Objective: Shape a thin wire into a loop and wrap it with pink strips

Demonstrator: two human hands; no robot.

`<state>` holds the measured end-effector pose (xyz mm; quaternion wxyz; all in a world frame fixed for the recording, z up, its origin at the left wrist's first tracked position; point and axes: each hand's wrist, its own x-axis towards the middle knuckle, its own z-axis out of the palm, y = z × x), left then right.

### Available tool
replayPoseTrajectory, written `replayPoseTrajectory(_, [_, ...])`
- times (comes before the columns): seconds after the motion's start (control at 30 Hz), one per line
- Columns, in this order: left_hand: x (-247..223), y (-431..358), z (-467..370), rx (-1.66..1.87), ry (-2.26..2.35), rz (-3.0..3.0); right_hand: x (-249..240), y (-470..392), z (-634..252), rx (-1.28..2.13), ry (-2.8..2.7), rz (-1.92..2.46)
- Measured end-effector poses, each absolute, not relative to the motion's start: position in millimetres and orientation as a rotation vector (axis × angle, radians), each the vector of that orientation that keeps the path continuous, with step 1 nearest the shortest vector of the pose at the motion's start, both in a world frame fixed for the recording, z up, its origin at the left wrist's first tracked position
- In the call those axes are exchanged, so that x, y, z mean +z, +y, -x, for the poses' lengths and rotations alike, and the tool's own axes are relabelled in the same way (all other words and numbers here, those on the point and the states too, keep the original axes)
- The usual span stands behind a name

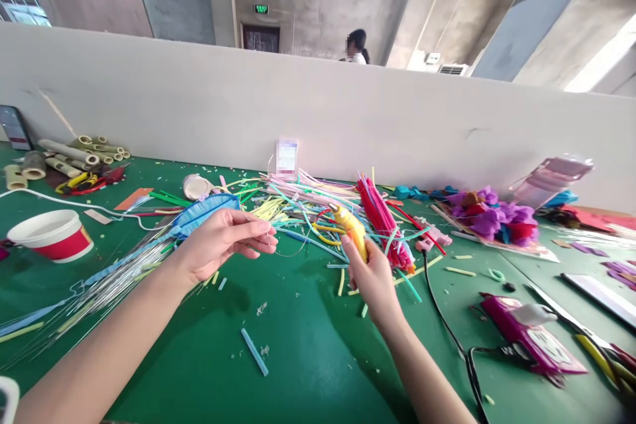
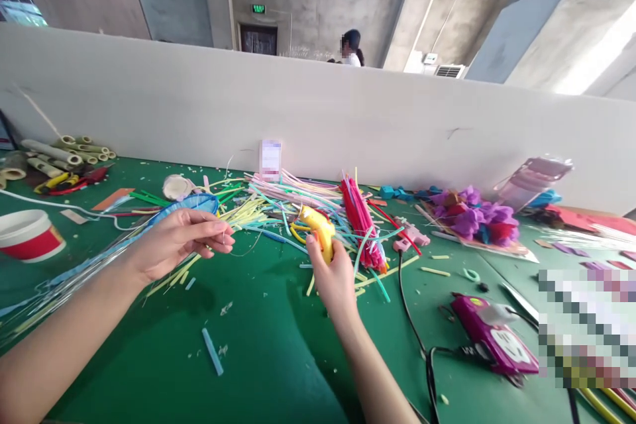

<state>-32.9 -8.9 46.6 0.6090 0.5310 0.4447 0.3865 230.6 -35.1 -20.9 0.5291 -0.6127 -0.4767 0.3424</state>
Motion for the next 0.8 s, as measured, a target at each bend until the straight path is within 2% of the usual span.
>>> replayPoseTrajectory(0.13, [57, -17, 12, 1.043, 0.965, -1.19, -19, -42, -209, 1.135, -1.11, 1.319])
replayPoseTrajectory(0.3, [52, -19, -2, 1.083, 0.956, -1.176, -17, -48, -197, 1.262, -1.103, 1.212])
replayPoseTrajectory(0.8, [42, -20, -2, 1.052, 0.923, -1.179, -21, -48, -198, 1.112, -1.227, 1.216])
